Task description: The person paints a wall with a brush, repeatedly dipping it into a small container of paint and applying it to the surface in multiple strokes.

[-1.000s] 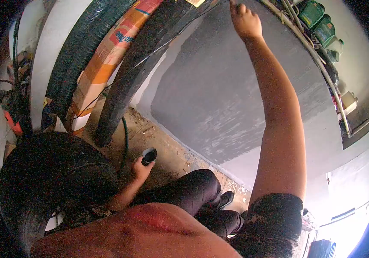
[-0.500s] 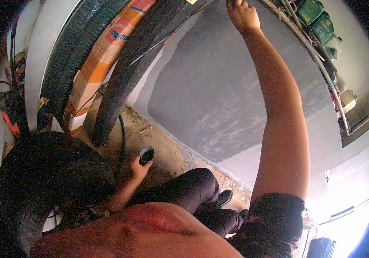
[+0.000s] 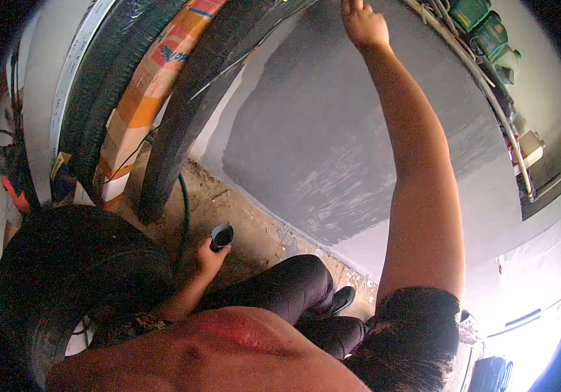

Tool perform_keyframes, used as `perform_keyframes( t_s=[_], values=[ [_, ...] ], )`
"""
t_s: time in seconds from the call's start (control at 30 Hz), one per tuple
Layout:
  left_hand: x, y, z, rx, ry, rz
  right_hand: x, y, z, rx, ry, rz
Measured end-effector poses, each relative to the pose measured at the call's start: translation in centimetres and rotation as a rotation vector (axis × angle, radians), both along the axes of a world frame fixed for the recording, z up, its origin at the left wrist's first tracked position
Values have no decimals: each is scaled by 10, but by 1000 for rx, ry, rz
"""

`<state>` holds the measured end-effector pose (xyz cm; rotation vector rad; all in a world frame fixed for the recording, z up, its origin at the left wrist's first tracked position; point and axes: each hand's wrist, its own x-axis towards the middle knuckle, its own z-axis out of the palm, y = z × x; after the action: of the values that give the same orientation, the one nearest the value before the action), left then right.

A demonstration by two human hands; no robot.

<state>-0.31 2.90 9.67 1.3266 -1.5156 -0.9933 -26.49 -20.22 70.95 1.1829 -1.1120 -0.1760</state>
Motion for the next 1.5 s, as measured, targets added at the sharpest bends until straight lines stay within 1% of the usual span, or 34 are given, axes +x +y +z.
perform_keyframes(
  t_s=[0.1,0.13,0.27,0.37,0.47,0.57,0.6,0.67,0.77,0.83,0.87,0.97,1.0,1.1,1.17,1.2,1.3,1.33,1.43,1.5],
  values=[
    [3,1,3,-4,-34,2,-4,1,-26,16,25,58],
    [4,2,7,2,-40,4,-3,4,-33,76,28,-31],
    [4,2,8,7,-67,1,-13,4,-57,221,209,33],
    [1,1,-7,-57,-54,14,-11,8,-56,166,372,97],
    [3,1,1,1,-44,-21,-13,10,-40,72,387,161],
    [3,3,3,70,-68,-13,-19,9,-30,18,314,74],
    [2,2,3,32,-67,-10,-20,11,-35,31,275,81],
    [3,2,4,-42,-66,-3,-23,15,-48,108,309,68],
    [5,2,3,-51,-84,-13,-16,23,-67,193,328,46],
    [2,2,-3,-28,-35,-13,-10,27,-74,250,305,34],
    [1,1,-7,-17,-13,-12,-12,25,-71,246,325,92],
    [7,6,20,-25,-92,25,-11,24,-52,106,360,128],
    [6,5,16,-21,-90,17,-13,22,-45,63,343,127],
    [4,4,11,-37,-85,12,-21,23,-41,109,311,89],
    [5,7,16,-83,-87,45,-24,27,-59,188,334,42],
    [4,7,13,-68,-85,27,-24,29,-71,228,345,19],
    [3,5,2,-31,-78,-19,-21,37,-101,327,327,39],
    [4,4,2,-23,-76,-29,-21,35,-105,364,323,89],
    [6,2,3,-17,-66,-32,-16,30,-97,286,404,221],
    [4,2,1,-29,-67,-15,-5,26,-81,220,333,184]
  ],
)
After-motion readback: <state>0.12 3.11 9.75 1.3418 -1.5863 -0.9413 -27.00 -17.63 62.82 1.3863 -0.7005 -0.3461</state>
